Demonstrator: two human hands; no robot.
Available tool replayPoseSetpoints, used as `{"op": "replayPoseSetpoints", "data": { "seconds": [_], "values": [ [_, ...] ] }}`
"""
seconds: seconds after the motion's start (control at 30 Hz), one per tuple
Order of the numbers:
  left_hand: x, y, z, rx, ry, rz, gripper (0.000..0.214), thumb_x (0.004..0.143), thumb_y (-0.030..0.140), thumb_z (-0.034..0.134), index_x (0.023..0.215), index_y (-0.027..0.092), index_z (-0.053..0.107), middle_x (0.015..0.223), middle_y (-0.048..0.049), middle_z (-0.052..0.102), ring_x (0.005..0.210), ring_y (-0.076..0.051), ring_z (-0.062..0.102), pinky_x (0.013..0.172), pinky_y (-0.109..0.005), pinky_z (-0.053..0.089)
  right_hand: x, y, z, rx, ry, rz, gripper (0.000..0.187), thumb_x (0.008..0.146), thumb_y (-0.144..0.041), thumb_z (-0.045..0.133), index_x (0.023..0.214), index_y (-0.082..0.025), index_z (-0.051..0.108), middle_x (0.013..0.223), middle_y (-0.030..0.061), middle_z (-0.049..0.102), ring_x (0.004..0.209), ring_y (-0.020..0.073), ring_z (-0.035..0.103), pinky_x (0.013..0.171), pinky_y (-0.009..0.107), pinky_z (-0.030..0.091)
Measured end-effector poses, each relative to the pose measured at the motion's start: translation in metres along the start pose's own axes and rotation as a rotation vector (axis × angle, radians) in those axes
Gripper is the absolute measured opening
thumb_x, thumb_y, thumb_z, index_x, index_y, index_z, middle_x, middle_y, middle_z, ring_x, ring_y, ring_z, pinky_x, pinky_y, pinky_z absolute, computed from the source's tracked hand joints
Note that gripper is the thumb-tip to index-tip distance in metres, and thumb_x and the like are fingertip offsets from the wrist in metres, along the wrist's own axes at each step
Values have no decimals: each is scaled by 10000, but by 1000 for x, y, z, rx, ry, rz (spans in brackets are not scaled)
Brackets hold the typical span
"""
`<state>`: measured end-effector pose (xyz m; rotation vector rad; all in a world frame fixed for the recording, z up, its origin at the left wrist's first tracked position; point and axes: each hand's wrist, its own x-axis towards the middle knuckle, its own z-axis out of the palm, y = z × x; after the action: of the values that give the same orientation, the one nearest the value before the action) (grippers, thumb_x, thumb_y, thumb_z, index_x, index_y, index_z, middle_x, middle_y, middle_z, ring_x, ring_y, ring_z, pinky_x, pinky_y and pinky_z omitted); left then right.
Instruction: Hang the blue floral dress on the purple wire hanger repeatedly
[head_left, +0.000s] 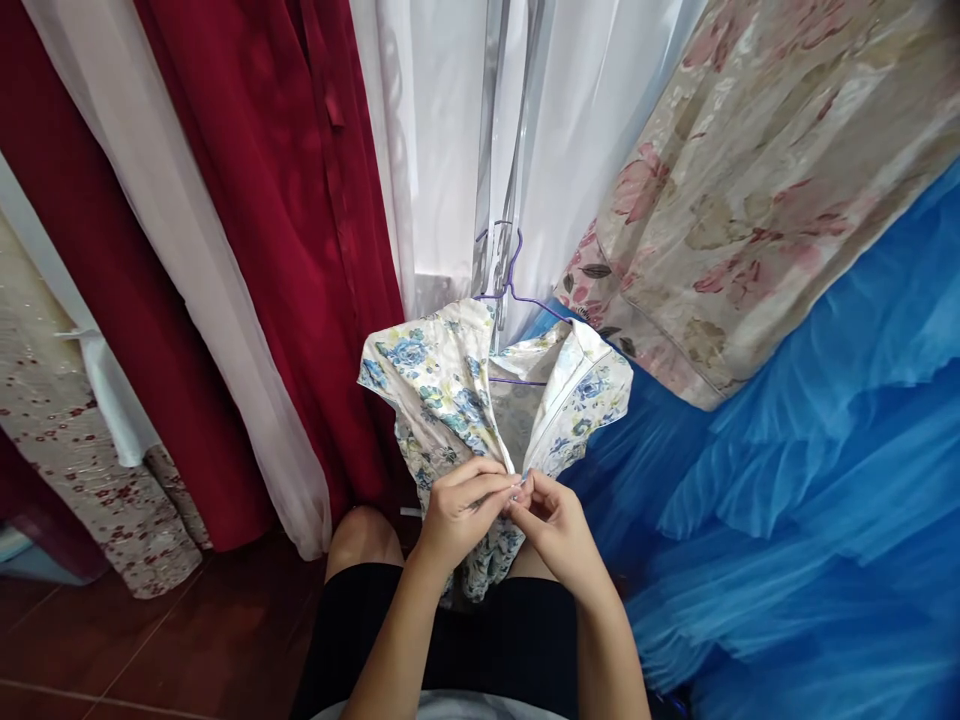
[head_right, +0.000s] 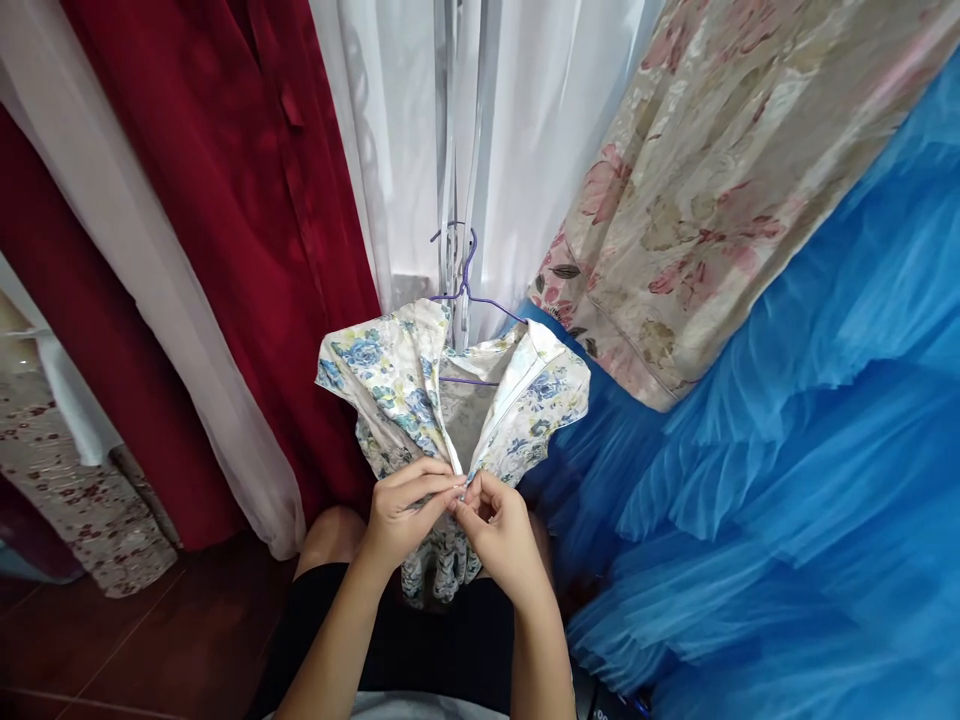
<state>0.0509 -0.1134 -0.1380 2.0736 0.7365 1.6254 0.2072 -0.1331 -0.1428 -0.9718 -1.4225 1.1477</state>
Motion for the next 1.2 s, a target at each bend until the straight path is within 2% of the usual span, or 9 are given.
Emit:
{"op": "replayPoseSetpoints", "data": {
  "seconds": [0.1,0.3,0.4,0.5,0.63,0.77,0.87,1.03,1.2],
  "values": [
    [39,-2,-10,115,71,62,125,920,158,654,924,221,762,851,-42,680,797,-159,648,729,-284,517,2,-3,-2,-24,-63,42,378,832,-396,752,694,-215,450,628,-58,428,596,123,369,575,259,293],
    [179,-7,-32,236,184,222,153,890,172,692,738,169,672,789,-14,632,722,-130,572,672,-273,469,4,-7,-6,-63,-198,101,375,818,-314,745,663,-217,418,613,-66,372,597,116,319,572,264,237],
    [211,-5,-35,264,139,265,107,862,146,710,761,171,685,871,-30,640,821,-151,612,714,-285,496,2,-1,-10,-75,-222,136,366,845,-321,724,673,-217,418,602,-70,351,591,114,311,568,265,231],
    [202,-2,-36,287,37,262,47,892,174,684,852,186,707,976,-47,679,919,-171,644,789,-305,521,0,9,-13,-96,-228,171,342,851,-340,728,694,-213,452,603,-64,392,592,118,355,565,262,256],
    [178,0,-44,266,-47,120,83,917,234,660,892,183,720,822,-24,727,786,-152,670,734,-281,540,-1,14,-12,-161,-154,164,238,927,-392,644,820,-185,595,632,-40,474,606,131,422,586,269,311],
    [176,9,-57,234,-195,97,85,875,193,683,926,181,749,939,-41,772,860,-162,708,795,-285,572,16,-7,-7,-108,-12,58,316,951,-461,606,795,-187,591,618,-33,492,583,125,430,571,267,318],
    [178,17,-63,262,-313,123,232,845,97,657,1029,194,759,1046,-35,783,958,-174,726,883,-306,575,46,-33,-2,-46,76,-80,351,960,-497,579,798,-189,619,587,-31,509,559,123,429,554,265,321],
    [174,23,-66,325,-325,149,290,894,71,566,1069,206,755,1071,-35,783,981,-178,729,879,-323,565,101,-67,11,88,166,-274,290,946,-503,592,932,-214,618,614,-44,545,553,127,464,546,254,353],
    [170,24,-62,327,-316,196,277,885,53,546,1042,194,726,1004,-31,773,905,-163,718,806,-291,557,118,-79,23,84,209,-380,300,946,-429,573,755,-198,584,559,-48,486,519,112,401,526,253,314]
  ]
}}
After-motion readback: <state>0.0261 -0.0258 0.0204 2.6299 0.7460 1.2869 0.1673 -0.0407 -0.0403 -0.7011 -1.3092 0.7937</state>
